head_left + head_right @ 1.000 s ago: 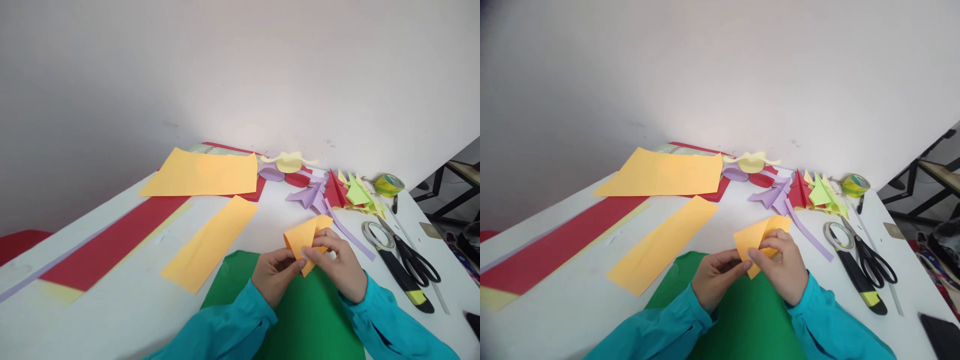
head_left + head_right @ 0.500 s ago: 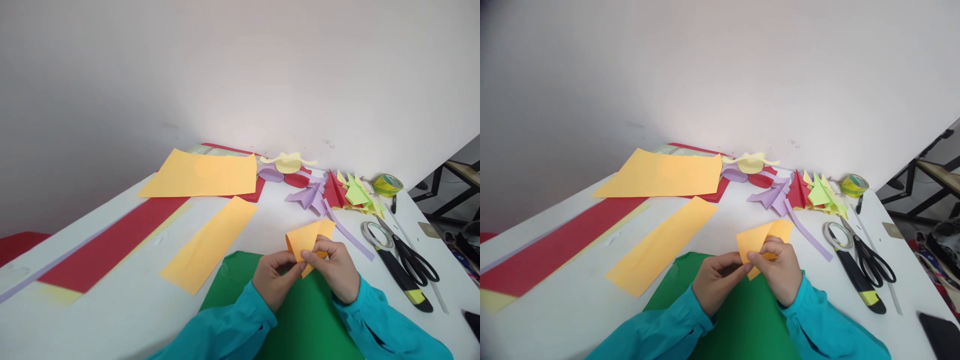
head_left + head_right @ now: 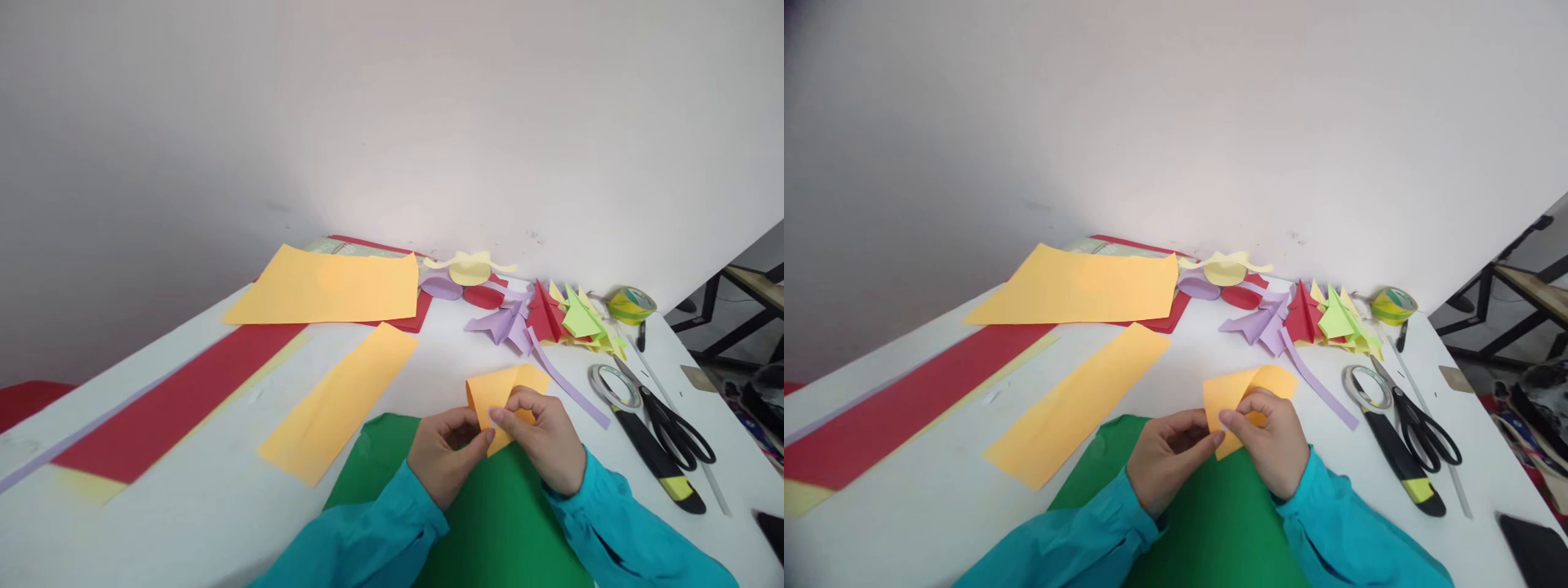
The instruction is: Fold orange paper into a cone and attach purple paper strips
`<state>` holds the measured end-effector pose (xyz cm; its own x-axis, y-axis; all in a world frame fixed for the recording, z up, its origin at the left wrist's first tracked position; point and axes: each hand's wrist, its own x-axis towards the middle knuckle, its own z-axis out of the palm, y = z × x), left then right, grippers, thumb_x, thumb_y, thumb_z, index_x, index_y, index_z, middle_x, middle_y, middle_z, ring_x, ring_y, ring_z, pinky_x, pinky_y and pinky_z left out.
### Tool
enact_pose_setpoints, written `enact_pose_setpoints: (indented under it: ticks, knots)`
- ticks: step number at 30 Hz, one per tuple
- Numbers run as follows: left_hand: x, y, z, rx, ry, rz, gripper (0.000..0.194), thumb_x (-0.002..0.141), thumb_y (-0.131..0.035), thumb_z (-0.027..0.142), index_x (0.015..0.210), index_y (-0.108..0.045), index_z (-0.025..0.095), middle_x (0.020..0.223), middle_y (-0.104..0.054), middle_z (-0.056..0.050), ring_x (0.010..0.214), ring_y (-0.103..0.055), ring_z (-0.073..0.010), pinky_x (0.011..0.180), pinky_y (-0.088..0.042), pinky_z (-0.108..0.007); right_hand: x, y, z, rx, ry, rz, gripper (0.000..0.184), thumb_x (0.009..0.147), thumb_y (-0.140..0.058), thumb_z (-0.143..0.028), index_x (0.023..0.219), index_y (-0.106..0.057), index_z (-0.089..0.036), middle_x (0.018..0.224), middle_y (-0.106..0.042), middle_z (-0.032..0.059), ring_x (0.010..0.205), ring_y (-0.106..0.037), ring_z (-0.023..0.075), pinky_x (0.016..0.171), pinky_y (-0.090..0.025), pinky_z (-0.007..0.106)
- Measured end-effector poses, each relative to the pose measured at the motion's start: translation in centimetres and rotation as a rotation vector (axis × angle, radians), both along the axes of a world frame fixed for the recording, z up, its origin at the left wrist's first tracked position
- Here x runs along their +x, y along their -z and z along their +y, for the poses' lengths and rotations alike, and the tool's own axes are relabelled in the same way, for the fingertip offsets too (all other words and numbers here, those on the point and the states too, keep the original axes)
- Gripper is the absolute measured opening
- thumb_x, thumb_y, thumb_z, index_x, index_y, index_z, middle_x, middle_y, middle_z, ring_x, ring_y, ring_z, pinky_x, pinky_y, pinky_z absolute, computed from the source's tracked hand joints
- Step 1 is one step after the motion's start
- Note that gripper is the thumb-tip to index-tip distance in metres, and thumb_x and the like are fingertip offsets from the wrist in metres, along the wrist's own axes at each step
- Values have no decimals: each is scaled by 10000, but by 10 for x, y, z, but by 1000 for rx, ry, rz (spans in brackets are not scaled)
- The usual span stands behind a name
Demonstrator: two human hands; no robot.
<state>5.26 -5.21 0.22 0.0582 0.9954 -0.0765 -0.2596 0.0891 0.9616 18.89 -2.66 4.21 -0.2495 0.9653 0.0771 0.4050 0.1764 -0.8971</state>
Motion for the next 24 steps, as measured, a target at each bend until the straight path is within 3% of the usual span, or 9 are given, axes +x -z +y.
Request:
enact_pose_setpoints:
  ticks: [4,7,12,16,18,21,24]
  knots:
    - [-2,-3,3,-23,-5,-59,151,622,-695,271,654,-658,128,615,-666,-28,605,-599,-156,613,-478,-270,3,-1,2,87,34,3,223,793,-542,-372,727,-622,-175,734,-606,27,714,-555,160,662,-422,272]
    - [-1,-3,3,1,10,-13,165,630,-686,284,659,-658,124,618,-661,-33,606,-589,-159,601,-468,-273,2,-2,1,127,64,-53,185,723,-628,-357,668,-623,-180,705,-621,30,709,-566,174,688,-432,296]
    - [2,5,1,78,36,144,188,679,-636,302,644,-648,118,610,-631,-39,594,-558,-152,574,-444,-271,-2,0,0,-196,6,135,247,654,-668,-383,565,-606,-161,607,-629,23,605,-562,162,593,-441,284]
    - [1,5,-2,71,40,177,194,663,-646,295,593,-622,116,579,-613,-36,565,-541,-142,546,-434,-260,-3,4,-1,-280,-36,331,253,624,-693,-386,603,-623,-144,622,-628,21,618,-560,158,598,-441,281]
    - [0,4,-2,55,38,178,182,653,-657,281,578,-618,119,541,-591,-16,532,-520,-122,515,-413,-238,-3,8,-1,-280,4,311,285,625,-692,-396,552,-580,-144,559,-579,-3,550,-515,130,543,-412,260]
    - [-1,3,1,5,30,113,150,623,-687,260,585,-629,127,527,-600,0,518,-529,-111,507,-413,-219,-1,10,2,-202,65,141,376,738,-575,-448,506,-533,-155,477,-497,-25,481,-455,109,482,-368,246]
    - [-2,2,6,-54,-24,32,166,584,-713,279,616,-655,127,518,-625,-5,501,-550,-120,508,-434,-227,5,8,5,98,111,13,279,812,-516,-388,691,-620,-160,651,-606,20,643,-555,155,609,-429,285]
